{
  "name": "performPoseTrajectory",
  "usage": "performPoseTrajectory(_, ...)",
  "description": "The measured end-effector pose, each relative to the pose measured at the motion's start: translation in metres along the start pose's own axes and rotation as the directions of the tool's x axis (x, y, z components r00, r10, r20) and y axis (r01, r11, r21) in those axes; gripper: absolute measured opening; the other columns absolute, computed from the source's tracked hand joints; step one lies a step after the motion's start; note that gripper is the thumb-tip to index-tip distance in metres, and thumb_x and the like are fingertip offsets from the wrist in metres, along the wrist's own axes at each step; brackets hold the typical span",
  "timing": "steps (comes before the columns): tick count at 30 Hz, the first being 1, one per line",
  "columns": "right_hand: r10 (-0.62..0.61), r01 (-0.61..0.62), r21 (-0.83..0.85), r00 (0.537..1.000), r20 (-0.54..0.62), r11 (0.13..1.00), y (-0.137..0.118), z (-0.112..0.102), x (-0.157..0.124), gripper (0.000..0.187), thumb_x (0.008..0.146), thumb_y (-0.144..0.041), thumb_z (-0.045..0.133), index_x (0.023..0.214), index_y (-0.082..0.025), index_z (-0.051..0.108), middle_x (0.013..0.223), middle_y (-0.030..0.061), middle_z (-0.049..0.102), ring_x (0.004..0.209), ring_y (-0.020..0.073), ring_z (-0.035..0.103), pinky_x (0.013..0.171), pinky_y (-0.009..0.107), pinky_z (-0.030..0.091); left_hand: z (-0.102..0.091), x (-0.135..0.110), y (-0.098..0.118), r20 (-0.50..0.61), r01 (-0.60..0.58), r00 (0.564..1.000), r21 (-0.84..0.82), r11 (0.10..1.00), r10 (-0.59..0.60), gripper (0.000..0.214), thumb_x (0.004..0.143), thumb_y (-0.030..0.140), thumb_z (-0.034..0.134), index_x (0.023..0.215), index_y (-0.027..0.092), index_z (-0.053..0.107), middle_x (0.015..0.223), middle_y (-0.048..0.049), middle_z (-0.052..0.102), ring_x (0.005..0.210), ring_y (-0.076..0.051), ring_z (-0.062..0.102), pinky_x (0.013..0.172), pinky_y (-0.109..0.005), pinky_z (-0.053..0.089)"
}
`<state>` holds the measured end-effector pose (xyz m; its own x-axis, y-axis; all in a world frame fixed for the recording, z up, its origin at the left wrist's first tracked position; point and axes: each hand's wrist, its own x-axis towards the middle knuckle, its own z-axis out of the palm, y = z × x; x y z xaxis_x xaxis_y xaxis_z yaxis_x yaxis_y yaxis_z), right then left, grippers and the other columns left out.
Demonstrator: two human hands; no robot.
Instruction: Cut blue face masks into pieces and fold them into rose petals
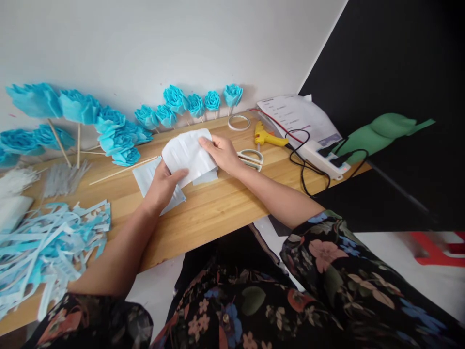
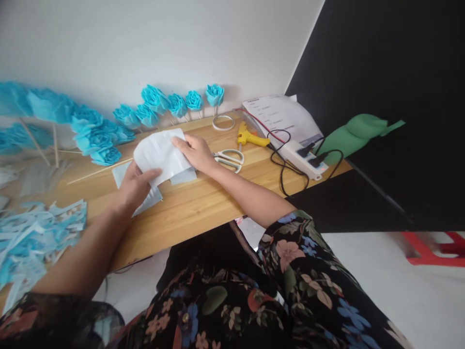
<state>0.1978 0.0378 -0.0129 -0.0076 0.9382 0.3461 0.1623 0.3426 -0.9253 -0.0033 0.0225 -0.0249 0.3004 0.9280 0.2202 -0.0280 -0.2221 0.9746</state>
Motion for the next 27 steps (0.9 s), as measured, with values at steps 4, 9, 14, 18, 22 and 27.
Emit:
performPoseTrajectory(4,-0.041,0.035,-0.096,0.997,-0.062,0.995,-0.006,0.003,-0.004,0.055,0.089,-0.068,0.053,0.065,-0.020,0.040,0.065,-0.0033,0.033,0.065,0.0097,0.031,0.058,0.027,0.023,0.003,0.001,0.003,-0.020,-0.037,0.999,0.015,0.999,0.038,0.059,0.076,0.036,0.075,0.131,0.019,0.060,0.114,-0.0100,0.072,0.108,-0.030,0.068,0.089,-0.041,0.058)
performPoseTrajectory(9,-0.096,0.101,-0.133,0.994,0.050,0.986,-0.019,0.012,-0.018,0.052,0.093,-0.064,0.049,0.067,-0.019,0.043,0.064,-0.0033,0.035,0.065,0.0097,0.033,0.060,0.027,0.026,0.009,-0.005,0.004,0.021,0.105,0.994,-0.054,0.993,-0.104,0.046,0.074,0.035,0.079,0.114,0.016,0.067,0.093,-0.0069,0.074,0.084,-0.026,0.070,0.073,-0.036,0.058)
performPoseTrajectory(14,-0.136,0.135,-0.143,0.991,-0.002,0.981,-0.017,0.002,-0.009,0.051,0.093,-0.064,0.050,0.068,-0.020,0.045,0.065,-0.0029,0.036,0.066,0.0103,0.036,0.060,0.027,0.027,0.008,-0.005,0.008,0.038,0.106,0.994,-0.085,0.991,-0.103,0.058,0.071,0.032,0.080,0.124,0.016,0.064,0.106,-0.0095,0.075,0.103,-0.031,0.070,0.092,-0.044,0.058)
performPoseTrajectory(18,-0.166,0.161,-0.121,0.986,-0.034,0.980,-0.014,-0.006,0.000,0.050,0.092,-0.064,0.051,0.068,-0.020,0.044,0.066,-0.0030,0.034,0.066,0.0101,0.034,0.061,0.027,0.027,0.007,-0.004,0.017,0.078,0.081,0.994,-0.135,0.987,-0.071,0.064,0.070,0.032,0.080,0.130,0.017,0.063,0.117,-0.0113,0.074,0.113,-0.033,0.067,0.101,-0.048,0.054)
performPoseTrajectory(22,-0.149,0.147,-0.078,0.988,-0.031,0.986,-0.011,-0.006,0.000,0.053,0.090,-0.067,0.051,0.067,-0.020,0.042,0.066,-0.0033,0.032,0.065,0.0097,0.032,0.059,0.026,0.026,0.006,-0.003,0.024,0.054,0.052,0.998,-0.221,0.974,-0.041,0.060,0.072,0.034,0.080,0.128,0.020,0.065,0.123,-0.0101,0.072,0.121,-0.033,0.064,0.102,-0.045,0.054)
performPoseTrajectory(27,-0.102,0.102,-0.041,0.995,0.014,0.994,-0.008,-0.004,-0.003,0.056,0.088,-0.071,0.052,0.067,-0.020,0.042,0.066,-0.0033,0.031,0.065,0.0096,0.031,0.058,0.026,0.025,0.003,0.003,0.018,-0.071,-0.042,0.997,-0.258,0.965,0.024,0.041,0.087,0.048,0.070,0.115,0.018,0.071,0.121,-0.0116,0.073,0.122,-0.031,0.064,0.103,-0.042,0.053)
